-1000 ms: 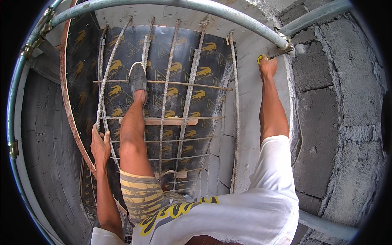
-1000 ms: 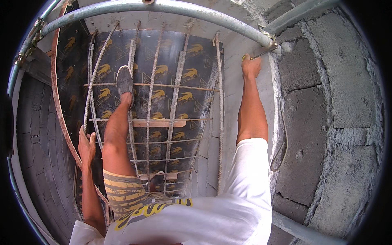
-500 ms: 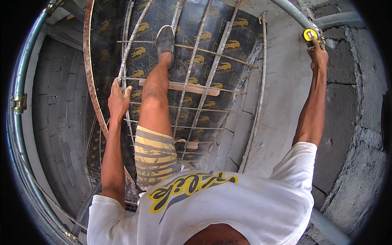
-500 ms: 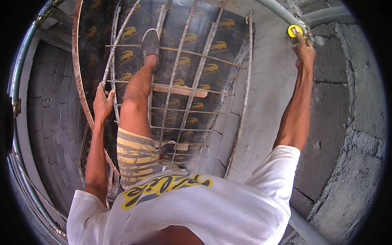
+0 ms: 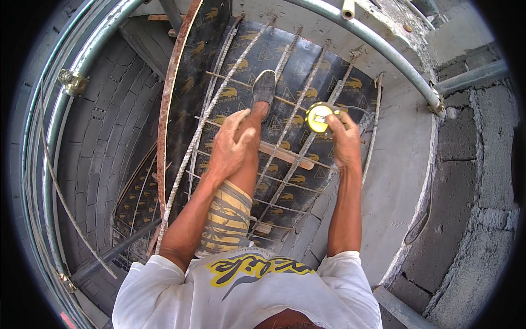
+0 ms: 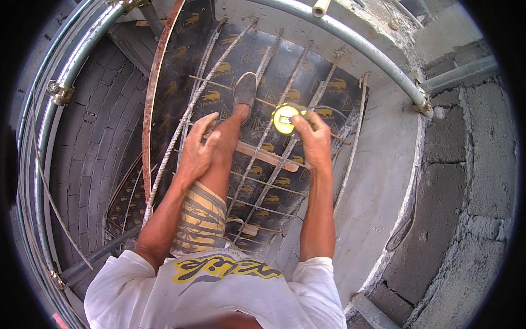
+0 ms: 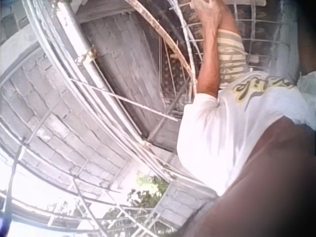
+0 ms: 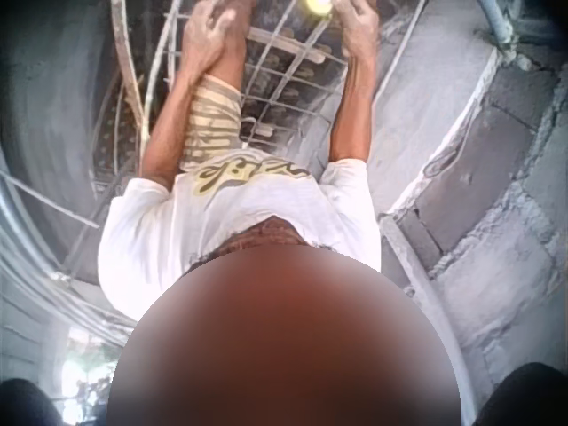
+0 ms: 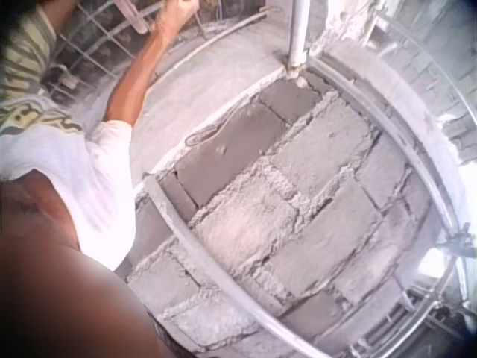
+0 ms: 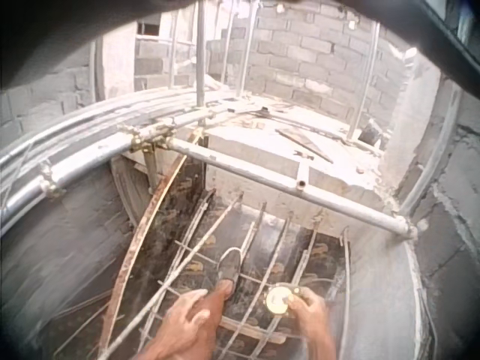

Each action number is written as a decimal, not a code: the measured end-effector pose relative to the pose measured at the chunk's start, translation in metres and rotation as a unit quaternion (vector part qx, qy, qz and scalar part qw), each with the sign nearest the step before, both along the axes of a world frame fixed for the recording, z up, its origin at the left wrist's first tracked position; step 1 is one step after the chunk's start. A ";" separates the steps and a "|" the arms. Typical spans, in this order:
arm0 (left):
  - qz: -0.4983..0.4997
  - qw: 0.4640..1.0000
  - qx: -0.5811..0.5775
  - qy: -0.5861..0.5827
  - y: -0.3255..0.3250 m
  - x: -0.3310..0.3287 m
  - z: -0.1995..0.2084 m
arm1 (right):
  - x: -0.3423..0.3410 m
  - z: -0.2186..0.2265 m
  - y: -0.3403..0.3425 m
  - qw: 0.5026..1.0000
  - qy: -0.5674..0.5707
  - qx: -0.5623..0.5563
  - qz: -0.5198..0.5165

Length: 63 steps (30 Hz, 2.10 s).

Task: The person works on a spiral rebar cage, using pliers to bend and twist wire ties around intersecting rebar rods. They repeatedly position the rods, secure them with wire, and adjust the cage structure while standing on the spiral framework.

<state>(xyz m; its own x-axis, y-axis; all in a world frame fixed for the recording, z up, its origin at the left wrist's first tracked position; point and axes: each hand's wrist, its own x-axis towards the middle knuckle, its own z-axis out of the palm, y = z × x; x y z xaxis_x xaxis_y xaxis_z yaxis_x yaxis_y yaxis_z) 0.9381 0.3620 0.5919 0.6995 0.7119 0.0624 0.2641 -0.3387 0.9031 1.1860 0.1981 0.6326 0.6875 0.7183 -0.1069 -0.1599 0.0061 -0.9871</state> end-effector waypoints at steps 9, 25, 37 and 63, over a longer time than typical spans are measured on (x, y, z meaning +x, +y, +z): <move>-0.130 0.971 0.200 -0.023 -0.002 -0.032 0.018 | -0.100 -0.039 0.073 0.939 0.155 -0.121 0.281; 0.088 0.981 -0.144 0.090 0.006 -0.031 -0.085 | -0.111 -0.115 0.130 0.937 0.027 -0.236 0.256; 0.157 0.891 -0.385 0.184 0.032 -0.109 -0.313 | -0.067 -0.270 0.273 0.946 0.026 -0.265 0.183; 0.346 0.861 -0.215 0.305 0.172 -0.056 -0.489 | -0.016 -0.377 0.428 0.875 -0.395 -0.227 0.163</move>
